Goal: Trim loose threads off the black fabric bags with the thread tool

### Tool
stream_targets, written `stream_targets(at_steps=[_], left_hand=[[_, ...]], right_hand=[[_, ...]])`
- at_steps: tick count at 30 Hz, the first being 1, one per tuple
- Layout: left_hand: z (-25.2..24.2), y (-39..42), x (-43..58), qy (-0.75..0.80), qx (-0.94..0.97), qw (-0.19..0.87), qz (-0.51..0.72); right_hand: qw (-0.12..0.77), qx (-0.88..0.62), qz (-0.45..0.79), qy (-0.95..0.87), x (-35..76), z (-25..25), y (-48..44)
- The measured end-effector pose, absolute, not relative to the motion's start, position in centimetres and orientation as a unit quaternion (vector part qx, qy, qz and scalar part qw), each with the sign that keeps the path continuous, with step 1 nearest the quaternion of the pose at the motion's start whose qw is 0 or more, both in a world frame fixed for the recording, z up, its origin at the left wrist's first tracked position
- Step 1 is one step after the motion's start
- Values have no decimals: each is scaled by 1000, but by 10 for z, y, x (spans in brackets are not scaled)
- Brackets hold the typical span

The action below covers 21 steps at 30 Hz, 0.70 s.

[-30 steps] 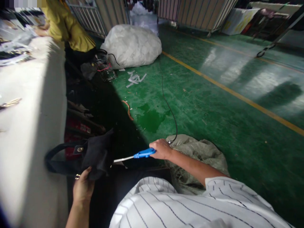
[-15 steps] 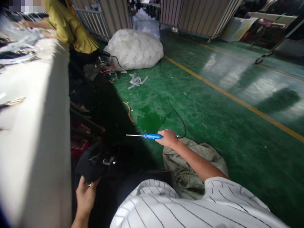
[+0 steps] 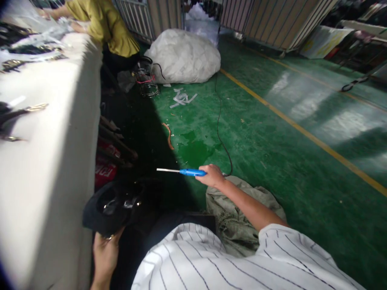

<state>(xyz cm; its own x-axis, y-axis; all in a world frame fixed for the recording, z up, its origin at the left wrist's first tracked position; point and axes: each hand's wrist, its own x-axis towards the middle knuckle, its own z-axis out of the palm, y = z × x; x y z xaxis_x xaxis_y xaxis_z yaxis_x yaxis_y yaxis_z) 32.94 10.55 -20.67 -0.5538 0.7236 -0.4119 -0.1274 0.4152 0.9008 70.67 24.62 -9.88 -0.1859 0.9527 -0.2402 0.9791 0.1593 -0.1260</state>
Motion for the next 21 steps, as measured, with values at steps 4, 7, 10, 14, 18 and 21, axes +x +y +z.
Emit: stream_targets(at_steps=[4,7,10,14,18,21], left_hand=[[-217,91,335,706,432,378,414],[-212,82,352,643,589,301,384],[-199,78,375,572,705,218,358],[-188,78,399,547,755,138,334],[-185,84,407,528,782,106,315],[-181,87,409,519,796,97,296]], right_hand=[[88,614,-112,777,706,-86,268],[108,639,-67,759,715,-72,275],[126,633,-57,761,721,-53,270],[149,594,-85,786,715,-26,254],[184,566,-78,800,701,-10,245],[197,542,-78,813,692,-6,247]])
